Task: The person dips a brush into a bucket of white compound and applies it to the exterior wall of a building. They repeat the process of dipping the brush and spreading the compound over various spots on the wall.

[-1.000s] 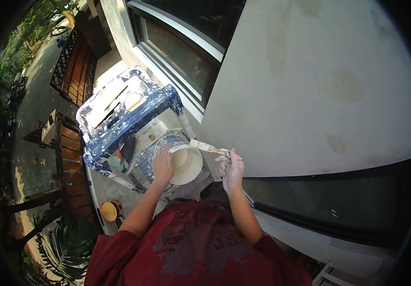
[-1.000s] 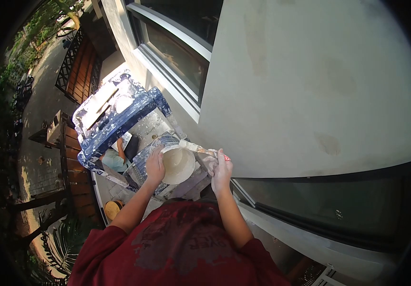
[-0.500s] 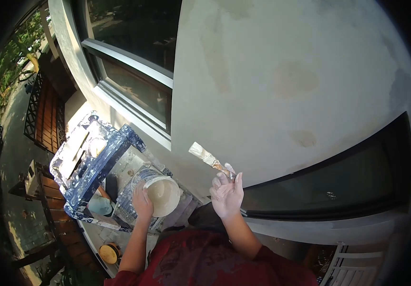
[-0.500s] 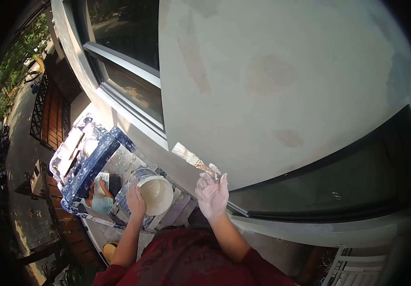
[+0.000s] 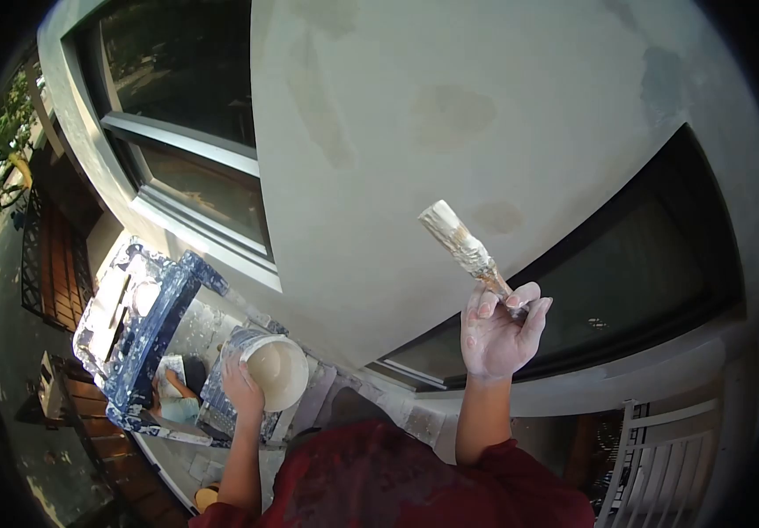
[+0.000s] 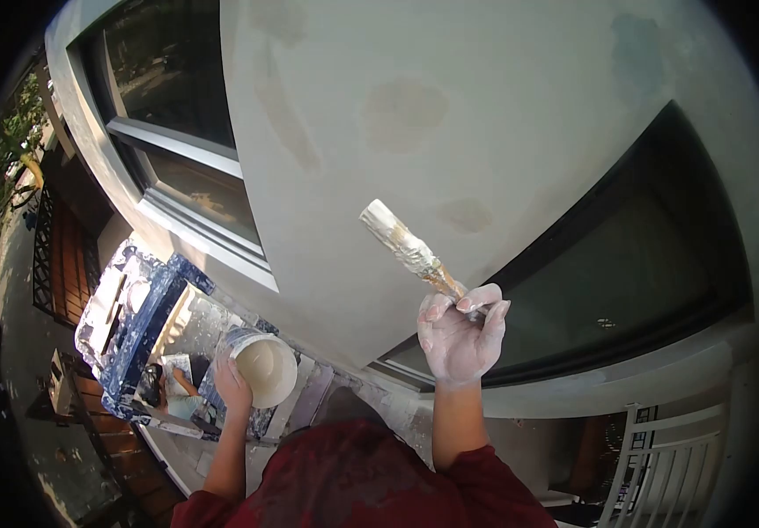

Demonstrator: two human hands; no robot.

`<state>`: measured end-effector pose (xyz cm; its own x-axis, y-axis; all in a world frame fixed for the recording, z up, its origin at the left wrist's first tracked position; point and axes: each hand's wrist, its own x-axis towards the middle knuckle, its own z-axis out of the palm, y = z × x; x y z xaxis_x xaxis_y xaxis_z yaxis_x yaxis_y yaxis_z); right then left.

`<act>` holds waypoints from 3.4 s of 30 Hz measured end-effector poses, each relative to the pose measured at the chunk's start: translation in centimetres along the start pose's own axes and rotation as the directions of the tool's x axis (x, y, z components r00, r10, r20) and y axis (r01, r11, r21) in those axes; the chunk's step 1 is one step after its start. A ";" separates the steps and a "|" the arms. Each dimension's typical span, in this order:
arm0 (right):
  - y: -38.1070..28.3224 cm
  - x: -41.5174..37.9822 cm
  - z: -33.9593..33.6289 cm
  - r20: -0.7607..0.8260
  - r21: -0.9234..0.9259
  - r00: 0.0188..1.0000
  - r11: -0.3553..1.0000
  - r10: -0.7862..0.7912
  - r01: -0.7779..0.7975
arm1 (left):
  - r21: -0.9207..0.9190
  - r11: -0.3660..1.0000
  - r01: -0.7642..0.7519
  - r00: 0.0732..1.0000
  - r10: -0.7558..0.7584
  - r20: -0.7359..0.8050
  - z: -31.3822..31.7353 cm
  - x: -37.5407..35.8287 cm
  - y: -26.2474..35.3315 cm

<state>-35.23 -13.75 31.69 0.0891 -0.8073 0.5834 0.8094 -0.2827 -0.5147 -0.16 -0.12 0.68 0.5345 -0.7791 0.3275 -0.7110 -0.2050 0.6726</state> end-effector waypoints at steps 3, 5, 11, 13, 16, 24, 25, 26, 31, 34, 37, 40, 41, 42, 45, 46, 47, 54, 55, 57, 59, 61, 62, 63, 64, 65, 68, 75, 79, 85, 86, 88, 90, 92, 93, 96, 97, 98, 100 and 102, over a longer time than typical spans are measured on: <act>0.7 -2.1 -1.6 -0.085 -0.084 0.996 0.996 0.011 -0.018 | 0.004 0.999 -0.039 0.999 0.039 -0.021 0.3 0.2 -0.7; 1.5 -3.5 -2.1 -0.147 -0.029 0.986 0.996 0.077 -0.082 | 0.008 1.000 -0.024 1.000 0.024 -0.008 0.3 -0.4 -0.5; 2.7 -5.8 -3.5 -0.161 -0.479 0.985 0.867 0.063 -0.134 | 0.046 0.997 -0.069 0.997 0.071 -0.035 0.8 -1.6 0.0; 1.6 -5.7 -3.2 -0.132 -0.562 0.990 0.820 0.040 -0.108 | 0.011 0.998 -0.062 0.996 0.062 -0.060 1.0 -1.8 -0.1; -0.5 -5.2 -2.8 -0.042 -0.594 0.998 0.805 -0.041 0.008 | -0.002 0.999 -0.048 0.995 0.047 -0.085 1.2 -1.8 0.3; -5.7 -4.1 -1.1 0.130 -0.685 0.972 0.692 -0.194 0.230 | -0.019 1.000 -0.015 0.996 0.013 -0.093 0.9 -1.3 -0.4; -6.2 -4.0 -0.2 0.120 -0.721 0.973 0.657 -0.195 0.221 | -0.002 1.000 0.008 0.996 -0.008 -0.090 0.6 -1.2 -0.2; -6.6 -3.5 0.7 0.150 -0.762 0.966 0.598 -0.210 0.248 | -0.011 1.000 0.009 0.996 -0.010 -0.087 0.3 -1.1 0.0; -12.3 1.9 6.0 0.503 -0.843 0.824 0.063 -0.261 0.534 | -0.040 0.999 0.003 0.997 -0.006 -0.080 0.6 -0.6 -0.7; -16.3 5.4 8.5 0.624 -0.772 0.727 -0.087 -0.287 0.629 | -0.030 0.998 0.047 0.998 -0.048 -0.037 0.5 -0.6 -1.9; -20.4 9.9 10.7 0.806 -0.586 0.582 -0.278 -0.103 0.762 | -0.011 0.999 0.040 0.998 -0.040 -0.047 0.6 -0.5 -2.0; -21.9 12.6 11.2 0.819 -0.542 0.567 -0.437 -0.083 0.718 | 0.002 0.998 0.057 0.997 -0.057 -0.059 0.9 -1.0 -1.7; -22.0 13.3 11.4 0.839 -0.498 0.541 -0.487 -0.060 0.718 | 0.019 0.999 0.028 0.993 -0.025 -0.117 1.1 -1.0 -1.5; -22.4 13.6 11.3 0.848 -0.456 0.530 -0.539 -0.021 0.708 | 0.019 1.000 0.024 0.992 -0.022 -0.121 1.0 -1.1 -0.9; -22.7 13.7 11.3 0.844 -0.445 0.536 -0.554 0.003 0.704 | 0.025 0.999 0.044 0.990 -0.040 -0.135 1.2 -1.9 0.1; -22.3 13.8 11.3 0.837 -0.477 0.546 -0.512 -0.018 0.714 | 0.033 0.999 0.020 0.990 -0.015 -0.143 1.5 -1.9 0.2; -21.7 14.0 11.2 0.837 -0.480 0.547 -0.501 -0.017 0.720 | 0.044 0.999 0.001 0.989 0.006 -0.151 1.5 -2.1 0.2; -14.6 16.5 13.3 0.893 -0.374 0.445 -0.438 0.069 0.818 | 0.040 0.999 -0.004 0.982 0.012 -0.186 1.8 -2.2 0.4; -13.5 16.7 14.1 0.889 -0.368 0.446 -0.421 0.102 0.829 | 0.009 1.000 -0.010 0.984 0.012 -0.180 1.8 -2.0 0.6; -11.7 17.4 13.9 0.902 -0.348 0.413 -0.352 0.128 0.869 | -0.014 1.000 -0.011 0.984 0.008 -0.179 1.2 -1.8 0.5; -10.5 18.0 13.9 0.868 -0.327 0.424 -0.344 0.259 0.880 | -0.028 0.999 0.022 0.986 -0.026 -0.165 1.1 -1.9 1.0; -10.5 18.8 14.5 0.841 -0.331 0.442 -0.350 0.311 0.876 | -0.034 0.999 0.038 0.983 -0.043 -0.177 1.3 -2.1 1.2; -10.4 19.7 14.8 0.849 -0.310 0.437 -0.390 0.298 0.867 | -0.038 0.998 0.040 0.982 -0.046 -0.183 1.3 -2.2 1.2; -10.5 20.6 15.1 0.856 -0.289 0.433 -0.432 0.284 0.854 | -0.040 0.998 0.044 0.981 -0.050 -0.187 1.3 -2.3 1.4; -10.5 21.3 15.4 0.857 -0.287 0.430 -0.429 0.283 0.856 | -0.029 0.998 0.048 0.982 -0.052 -0.180 1.2 -2.4 1.5; -10.6 22.0 15.6 0.848 -0.306 0.446 -0.423 0.286 0.853 | -0.019 0.999 0.050 0.983 -0.052 -0.175 1.1 -2.4 1.6; -10.6 23.8 16.3 0.850 -0.306 0.446 -0.426 0.279 0.851 | -0.027 1.000 0.016 0.982 -0.021 -0.189 1.3 -2.5 1.4; -9.3 24.4 16.6 0.792 -0.301 0.516 -0.526 0.326 0.795 | -0.096 0.995 0.035 0.978 -0.054 -0.202 1.0 -1.8 0.7; -9.5 22.4 16.6 0.708 -0.228 0.533 -0.565 0.463 0.793 | -0.043 0.999 -0.012 0.971 0.002 -0.240 1.2 -2.1 0.7; -9.5 23.0 18.0 0.809 -0.231 0.462 -0.528 0.362 0.817 | -0.038 0.999 0.005 0.977 -0.013 -0.215 0.6 -2.3 1.6; -9.1 23.3 18.1 0.813 -0.227 0.457 -0.527 0.360 0.819 | -0.051 0.999 0.007 0.974 -0.018 -0.224 0.7 -2.0 1.6; -8.3 24.2 18.4 0.814 -0.179 0.448 -0.573 0.370 0.799 | -0.047 0.999 -0.001 0.973 -0.010 -0.231 0.9 -1.9 1.2; -8.8 24.0 18.9 0.753 -0.184 0.501 -0.594 0.427 0.783 | -0.041 0.999 -0.008 0.973 -0.002 -0.232 0.2 -1.9 1.3; -9.2 23.0 19.8 0.681 -0.187 0.552 -0.614 0.481 0.767 | 0.274 0.957 0.093 0.987 -0.125 0.101 -1.4 -2.0 2.0; -9.5 21.9 20.4 0.580 -0.222 0.626 -0.638 0.521 0.737 | 0.275 0.956 0.097 0.986 -0.129 0.101 -0.8 -2.2 1.2; -10.0 20.4 21.5 0.478 -0.247 0.687 -0.667 0.547 0.703 | 0.314 0.948 -0.057 0.978 0.115 -0.171 1.1 -2.7 0.0; -10.0 20.1 21.7 0.488 -0.245 0.689 -0.674 0.535 0.697 | 0.144 0.989 -0.038 0.977 0.066 -0.201 0.5 -2.0 1.6; -10.0 20.1 21.8 0.482 -0.248 0.691 -0.672 0.539 0.698 | -0.028 0.999 -0.020 0.976 0.013 -0.218 0.0 -1.9 2.4; -10.0 20.8 22.2 0.598 -0.238 0.641 -0.658 0.481 0.715 | -0.028 0.999 -0.029 0.973 0.022 -0.230 0.7 -1.8 1.4; -9.5 22.0 21.6 0.652 -0.209 0.601 -0.652 0.463 0.729 | -0.029 0.999 -0.035 0.971 0.027 -0.240 0.9 -1.8 1.1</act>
<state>-28.36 -17.61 62.98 0.8064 -0.2777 0.5221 -0.5840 -0.5125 0.6294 -2.35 0.53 0.19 0.6092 -0.6198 0.4948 -0.7157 -0.1609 0.6796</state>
